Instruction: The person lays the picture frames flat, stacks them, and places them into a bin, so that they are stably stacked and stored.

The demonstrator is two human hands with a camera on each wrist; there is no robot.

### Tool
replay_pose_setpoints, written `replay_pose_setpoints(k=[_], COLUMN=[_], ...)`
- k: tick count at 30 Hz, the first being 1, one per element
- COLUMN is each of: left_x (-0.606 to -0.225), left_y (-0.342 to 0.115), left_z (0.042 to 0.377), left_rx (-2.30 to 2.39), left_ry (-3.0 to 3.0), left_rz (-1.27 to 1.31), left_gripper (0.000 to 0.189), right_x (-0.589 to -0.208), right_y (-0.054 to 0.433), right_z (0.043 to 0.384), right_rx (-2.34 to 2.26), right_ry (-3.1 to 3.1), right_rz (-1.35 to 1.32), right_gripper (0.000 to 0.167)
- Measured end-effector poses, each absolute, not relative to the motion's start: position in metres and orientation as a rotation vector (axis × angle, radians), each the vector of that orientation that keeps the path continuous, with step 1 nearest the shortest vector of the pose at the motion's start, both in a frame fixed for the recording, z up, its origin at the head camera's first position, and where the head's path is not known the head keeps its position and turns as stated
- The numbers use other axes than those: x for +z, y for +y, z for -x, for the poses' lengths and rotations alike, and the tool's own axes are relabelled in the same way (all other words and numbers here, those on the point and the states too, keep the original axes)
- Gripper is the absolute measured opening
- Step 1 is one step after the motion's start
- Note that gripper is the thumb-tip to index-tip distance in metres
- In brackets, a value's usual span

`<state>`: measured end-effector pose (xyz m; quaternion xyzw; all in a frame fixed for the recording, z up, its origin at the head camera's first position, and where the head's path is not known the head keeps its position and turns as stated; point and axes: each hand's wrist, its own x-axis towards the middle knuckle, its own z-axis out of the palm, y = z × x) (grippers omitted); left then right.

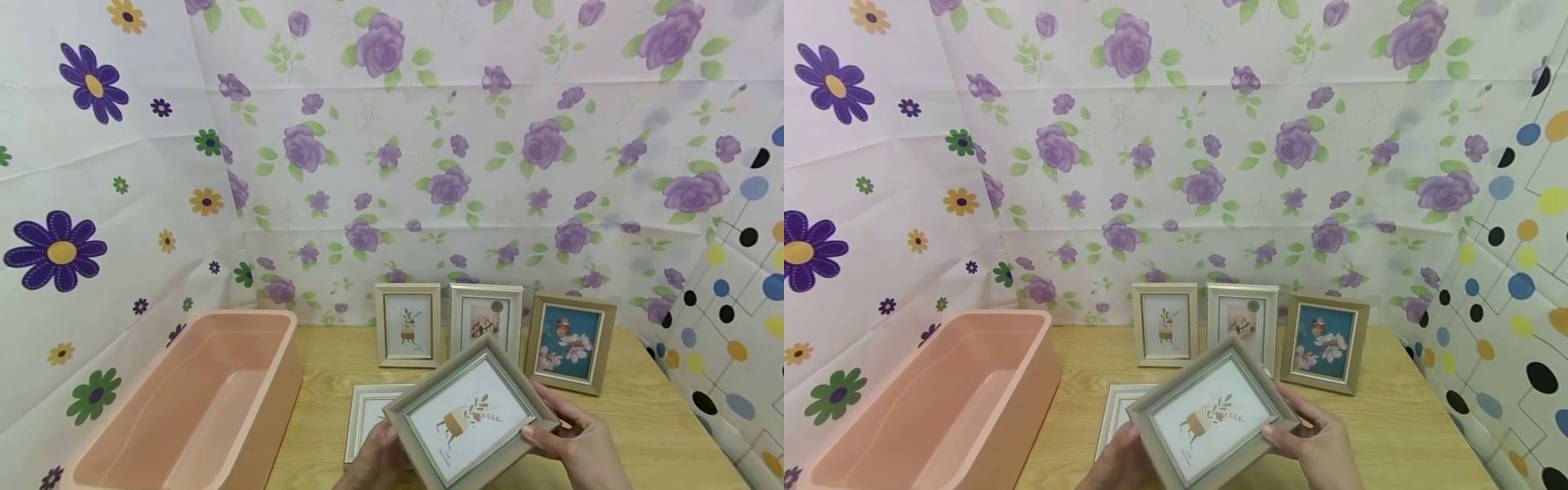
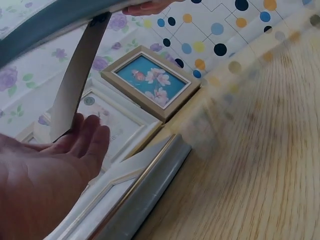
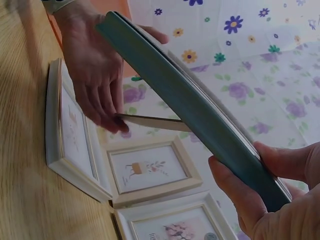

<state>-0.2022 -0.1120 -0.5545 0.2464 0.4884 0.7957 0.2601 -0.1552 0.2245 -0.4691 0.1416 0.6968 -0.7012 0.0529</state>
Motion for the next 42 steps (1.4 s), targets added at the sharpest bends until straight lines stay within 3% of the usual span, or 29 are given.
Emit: replay_pose_setpoints(k=[6,15,20,23,26,30,32,39,42], left_x=[-0.55,-0.54,-0.539,-0.571,-0.622,-0.665,-0.664,-0.578,-0.565], left_y=[-0.113,-0.116,-0.107,-0.107,-0.113,-0.115,-0.114,-0.113,-0.12], left_z=[0.198,0.181,0.166,0.177,0.201,0.218,0.215,0.174,0.167], left_rx=[2.308,2.411,2.333,2.226,2.053,1.792,1.715,1.777,1.753], left_ry=[1.261,1.608,2.091,2.367,2.619,3.057,3.224,3.254,3.237], left_rz=[-0.619,-0.548,-0.538,-0.901,-1.24,-1.259,-1.167,-1.115,-1.109], left_gripper=[0.053,0.1,0.107,0.114,0.133,0.148,0.15,0.138,0.133], right_x=[-0.476,-0.487,-0.493,-0.495,-0.496,-0.497,-0.496,-0.487,-0.484], right_y=[0.219,0.215,0.211,0.208,0.203,0.194,0.189,0.18,0.178], right_z=[0.158,0.165,0.168,0.168,0.168,0.167,0.165,0.165,0.165], right_rx=[-2.195,-2.221,-2.243,-2.264,-2.276,-2.285,-2.281,-2.153,-2.06], right_ry=[2.092,2.075,2.073,2.071,2.086,2.095,2.093,2.222,2.286], right_rz=[-0.463,-0.507,-0.524,-0.522,-0.515,-0.504,-0.496,-0.352,-0.291], right_gripper=[0.075,0.077,0.079,0.079,0.078,0.08,0.081,0.083,0.088])
